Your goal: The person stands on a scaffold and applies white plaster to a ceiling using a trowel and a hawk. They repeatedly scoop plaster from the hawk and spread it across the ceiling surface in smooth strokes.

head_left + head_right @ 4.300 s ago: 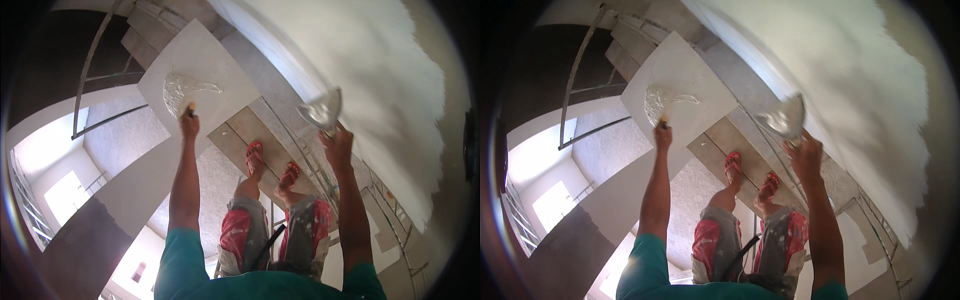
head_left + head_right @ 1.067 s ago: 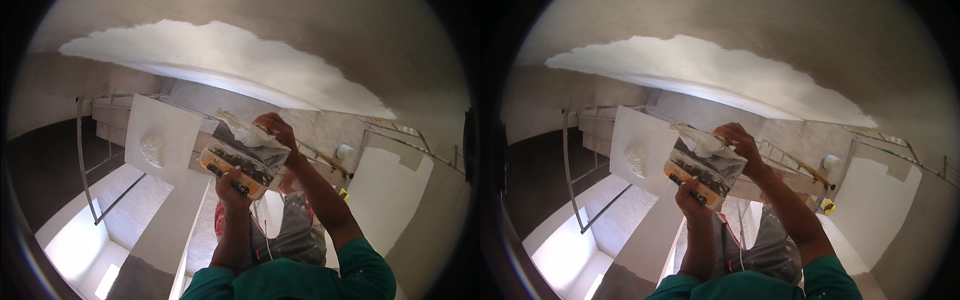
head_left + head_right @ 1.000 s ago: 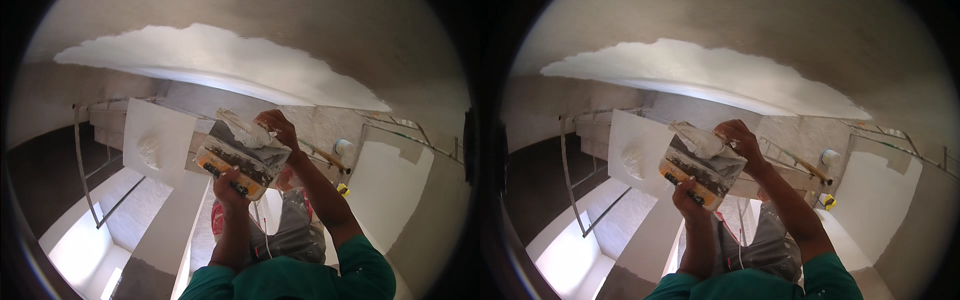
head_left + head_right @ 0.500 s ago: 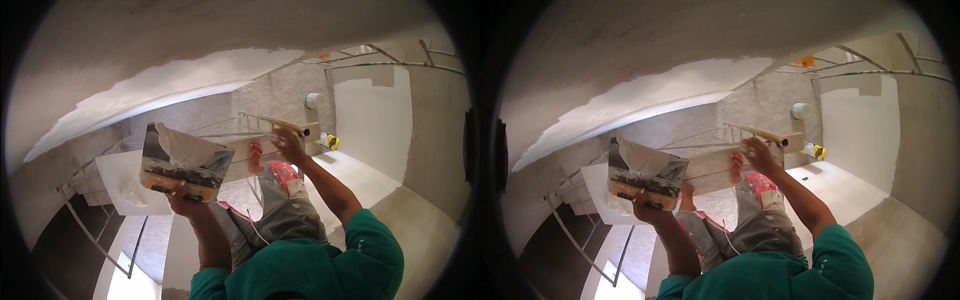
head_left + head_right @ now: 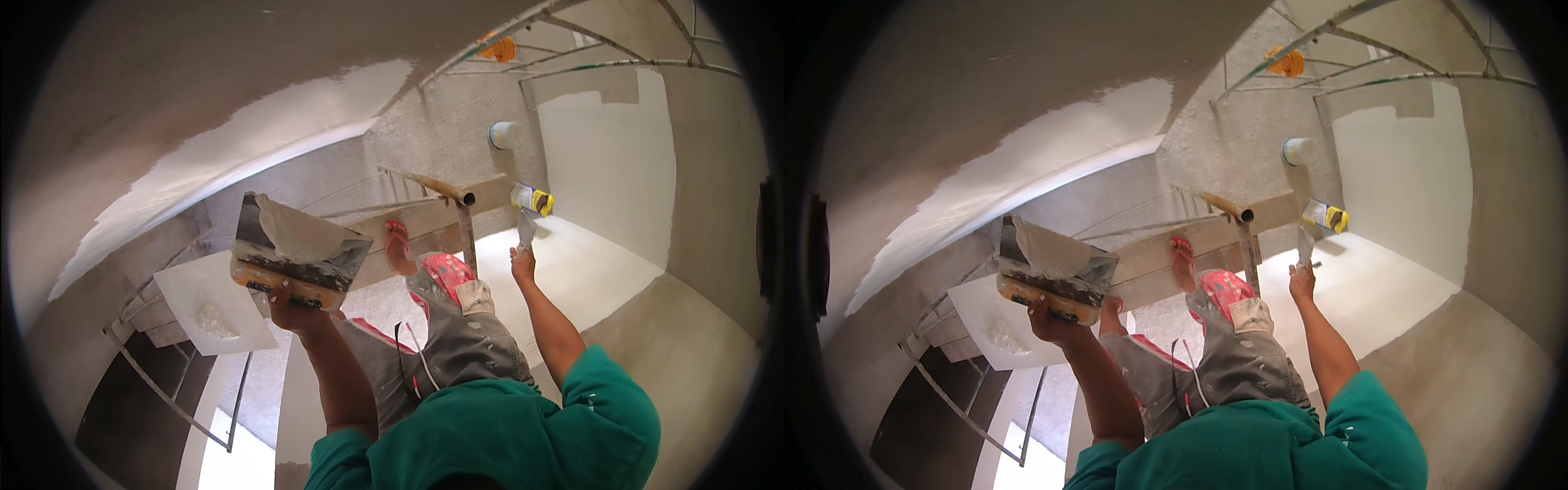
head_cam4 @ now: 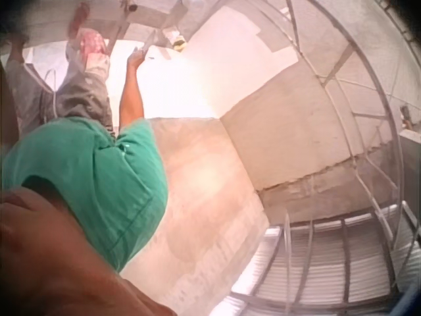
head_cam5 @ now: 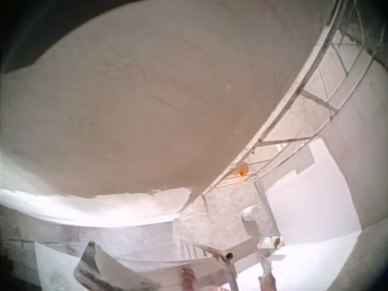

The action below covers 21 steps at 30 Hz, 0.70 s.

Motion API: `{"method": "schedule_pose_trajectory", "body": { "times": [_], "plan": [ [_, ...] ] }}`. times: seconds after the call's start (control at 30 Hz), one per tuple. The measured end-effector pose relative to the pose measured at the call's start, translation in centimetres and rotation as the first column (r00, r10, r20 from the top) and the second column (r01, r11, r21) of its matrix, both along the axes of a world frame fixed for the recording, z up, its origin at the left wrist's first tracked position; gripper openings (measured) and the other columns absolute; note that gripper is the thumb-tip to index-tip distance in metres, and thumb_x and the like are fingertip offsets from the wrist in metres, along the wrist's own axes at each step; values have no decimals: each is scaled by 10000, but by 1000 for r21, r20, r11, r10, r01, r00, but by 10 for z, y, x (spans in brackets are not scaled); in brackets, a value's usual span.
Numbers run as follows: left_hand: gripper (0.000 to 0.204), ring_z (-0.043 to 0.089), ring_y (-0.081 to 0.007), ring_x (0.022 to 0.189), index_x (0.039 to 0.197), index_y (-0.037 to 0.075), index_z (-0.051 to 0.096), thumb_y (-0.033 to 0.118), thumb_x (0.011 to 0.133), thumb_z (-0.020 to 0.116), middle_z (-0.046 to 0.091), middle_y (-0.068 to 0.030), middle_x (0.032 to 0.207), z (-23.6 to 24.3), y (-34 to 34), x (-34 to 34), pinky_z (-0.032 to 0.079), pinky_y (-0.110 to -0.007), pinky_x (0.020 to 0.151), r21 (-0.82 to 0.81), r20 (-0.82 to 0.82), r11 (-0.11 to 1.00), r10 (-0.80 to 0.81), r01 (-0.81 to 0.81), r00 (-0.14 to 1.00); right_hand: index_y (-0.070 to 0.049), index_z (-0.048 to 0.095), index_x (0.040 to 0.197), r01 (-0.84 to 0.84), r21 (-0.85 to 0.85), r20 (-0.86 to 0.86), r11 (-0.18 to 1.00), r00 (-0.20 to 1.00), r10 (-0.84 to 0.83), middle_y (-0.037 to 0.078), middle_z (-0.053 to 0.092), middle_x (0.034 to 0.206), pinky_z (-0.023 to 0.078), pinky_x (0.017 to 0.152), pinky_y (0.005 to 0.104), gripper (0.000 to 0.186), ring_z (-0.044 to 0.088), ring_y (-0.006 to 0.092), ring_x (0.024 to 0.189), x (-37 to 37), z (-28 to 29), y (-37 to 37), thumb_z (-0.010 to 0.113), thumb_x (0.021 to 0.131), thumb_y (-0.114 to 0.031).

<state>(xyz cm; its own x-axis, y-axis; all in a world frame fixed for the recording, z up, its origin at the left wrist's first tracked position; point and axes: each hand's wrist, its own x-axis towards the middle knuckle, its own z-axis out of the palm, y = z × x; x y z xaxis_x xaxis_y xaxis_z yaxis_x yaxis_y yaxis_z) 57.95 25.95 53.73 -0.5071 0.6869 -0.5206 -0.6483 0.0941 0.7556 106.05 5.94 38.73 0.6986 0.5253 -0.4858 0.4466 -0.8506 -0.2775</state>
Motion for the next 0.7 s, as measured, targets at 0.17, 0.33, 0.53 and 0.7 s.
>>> {"method": "schedule_pose_trajectory", "body": {
  "times": [0.17,0.33,0.53,0.7],
  "plan": [
    [590,537,-284,1042,1222,-44,453,125,667,561,535,-158,1107,-7,2,8,442,-442,931,68,49,989,-132,128,990,7,510,1077,-40,27,132,999,991,36,237,612,986,461,810,443,353,587,404,926,-6,-18,-10,627,825,-211],
    [544,549,-289,1064,1231,-33,456,-16,690,510,547,-158,1139,-26,5,-2,457,-453,951,149,37,939,-319,311,947,-23,510,1002,106,126,107,986,987,-120,189,608,925,461,791,421,223,597,359,904,-28,-31,9,605,842,-145],
    [600,547,-270,1072,1226,18,473,-205,673,548,545,-127,1152,-66,5,40,471,-431,930,-52,253,947,-294,316,922,-35,478,1035,105,141,189,984,973,-131,184,592,936,460,781,427,279,587,366,882,-26,-58,16,627,857,-190],
    [489,580,-212,1022,1203,38,490,-112,750,597,596,-91,1075,-161,2,56,481,-392,875,27,301,888,-445,459,843,-53,473,1040,83,191,252,978,959,-131,177,589,924,462,751,432,270,586,368,863,-49,-94,23,624,867,-197]
  ]
}}
